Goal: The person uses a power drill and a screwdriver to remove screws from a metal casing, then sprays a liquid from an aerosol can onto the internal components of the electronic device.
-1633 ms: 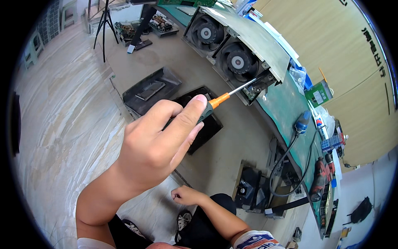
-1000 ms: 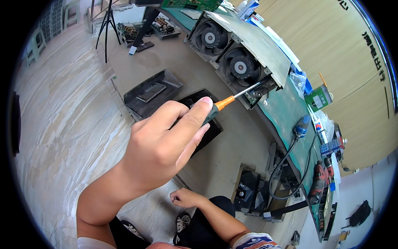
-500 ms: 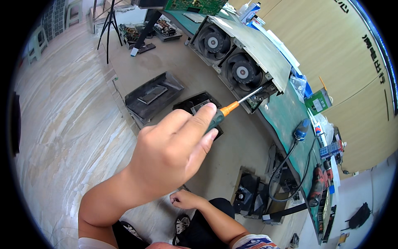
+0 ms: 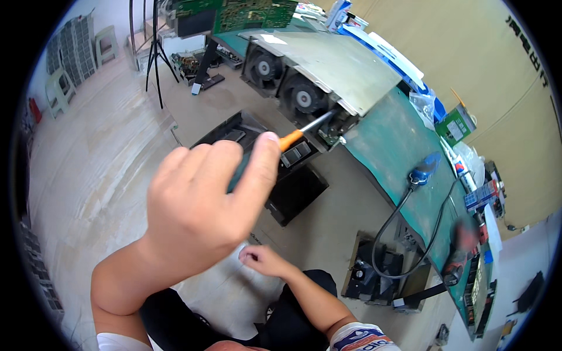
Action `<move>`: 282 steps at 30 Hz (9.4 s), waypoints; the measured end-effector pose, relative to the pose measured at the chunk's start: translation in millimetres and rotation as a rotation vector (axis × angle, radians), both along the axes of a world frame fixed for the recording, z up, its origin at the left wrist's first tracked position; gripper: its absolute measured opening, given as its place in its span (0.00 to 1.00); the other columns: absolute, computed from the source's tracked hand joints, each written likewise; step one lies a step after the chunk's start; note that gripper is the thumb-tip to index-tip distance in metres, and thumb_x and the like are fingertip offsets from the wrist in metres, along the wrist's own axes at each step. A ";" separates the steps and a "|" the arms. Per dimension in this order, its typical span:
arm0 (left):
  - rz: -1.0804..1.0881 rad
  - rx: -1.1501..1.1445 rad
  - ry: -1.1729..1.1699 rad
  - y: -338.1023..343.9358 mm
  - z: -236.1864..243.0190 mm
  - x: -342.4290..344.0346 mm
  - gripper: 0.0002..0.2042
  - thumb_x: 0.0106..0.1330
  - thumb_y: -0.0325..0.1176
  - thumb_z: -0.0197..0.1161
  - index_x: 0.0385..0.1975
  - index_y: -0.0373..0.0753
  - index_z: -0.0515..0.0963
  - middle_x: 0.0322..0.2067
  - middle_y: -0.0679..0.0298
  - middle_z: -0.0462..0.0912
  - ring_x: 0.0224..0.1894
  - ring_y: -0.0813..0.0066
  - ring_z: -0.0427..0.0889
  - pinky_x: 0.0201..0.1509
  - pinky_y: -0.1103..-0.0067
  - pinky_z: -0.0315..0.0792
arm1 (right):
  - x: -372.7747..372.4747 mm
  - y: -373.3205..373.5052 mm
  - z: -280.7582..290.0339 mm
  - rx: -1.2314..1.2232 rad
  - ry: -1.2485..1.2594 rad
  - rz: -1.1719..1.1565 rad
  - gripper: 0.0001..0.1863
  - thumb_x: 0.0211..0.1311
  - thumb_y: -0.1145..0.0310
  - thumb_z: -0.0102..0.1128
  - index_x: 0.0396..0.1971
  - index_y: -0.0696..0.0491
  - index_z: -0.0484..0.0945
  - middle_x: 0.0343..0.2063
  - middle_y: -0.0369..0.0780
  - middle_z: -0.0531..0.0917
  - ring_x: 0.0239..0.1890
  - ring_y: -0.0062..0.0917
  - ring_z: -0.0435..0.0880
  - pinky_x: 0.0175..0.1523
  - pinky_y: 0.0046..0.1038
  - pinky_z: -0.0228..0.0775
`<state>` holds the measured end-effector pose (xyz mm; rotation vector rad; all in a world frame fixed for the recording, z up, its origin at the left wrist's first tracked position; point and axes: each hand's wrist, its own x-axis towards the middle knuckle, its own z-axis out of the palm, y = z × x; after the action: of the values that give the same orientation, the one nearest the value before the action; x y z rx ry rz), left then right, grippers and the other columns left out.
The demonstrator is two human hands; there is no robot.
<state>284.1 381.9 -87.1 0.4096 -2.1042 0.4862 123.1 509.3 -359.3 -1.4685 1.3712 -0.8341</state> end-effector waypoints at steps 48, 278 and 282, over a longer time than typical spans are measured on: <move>0.353 0.092 -0.530 17.3 66.7 13.3 0.17 0.76 0.32 0.56 0.60 0.31 0.76 0.53 0.53 0.84 0.47 0.73 0.84 0.51 0.77 0.78 | -86.9 -97.1 164.3 -0.901 -0.837 -0.421 0.11 0.71 0.69 0.60 0.28 0.58 0.76 0.20 0.28 0.73 0.23 0.09 0.68 0.29 0.18 0.62; -0.492 2.166 -0.968 -229.5 45.2 -64.4 0.11 0.72 0.39 0.62 0.44 0.39 0.77 0.32 0.70 0.80 0.34 0.82 0.77 0.38 0.82 0.70 | 200.0 -259.3 237.8 -0.745 -1.117 -2.054 0.27 0.53 0.69 0.70 0.54 0.56 0.75 0.41 0.40 0.83 0.35 0.26 0.84 0.41 0.30 0.77; -0.282 2.610 -0.723 -206.7 19.5 -83.5 0.12 0.70 0.44 0.65 0.44 0.44 0.78 0.39 0.72 0.83 0.41 0.80 0.78 0.46 0.79 0.69 | 207.3 -255.2 233.6 -0.541 -0.898 -2.075 0.29 0.55 0.71 0.70 0.58 0.56 0.74 0.42 0.38 0.83 0.39 0.24 0.83 0.45 0.29 0.77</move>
<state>200.6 175.1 -67.6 1.2303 -1.8913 -2.8989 330.5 254.1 -125.7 0.7687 1.5122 -2.7001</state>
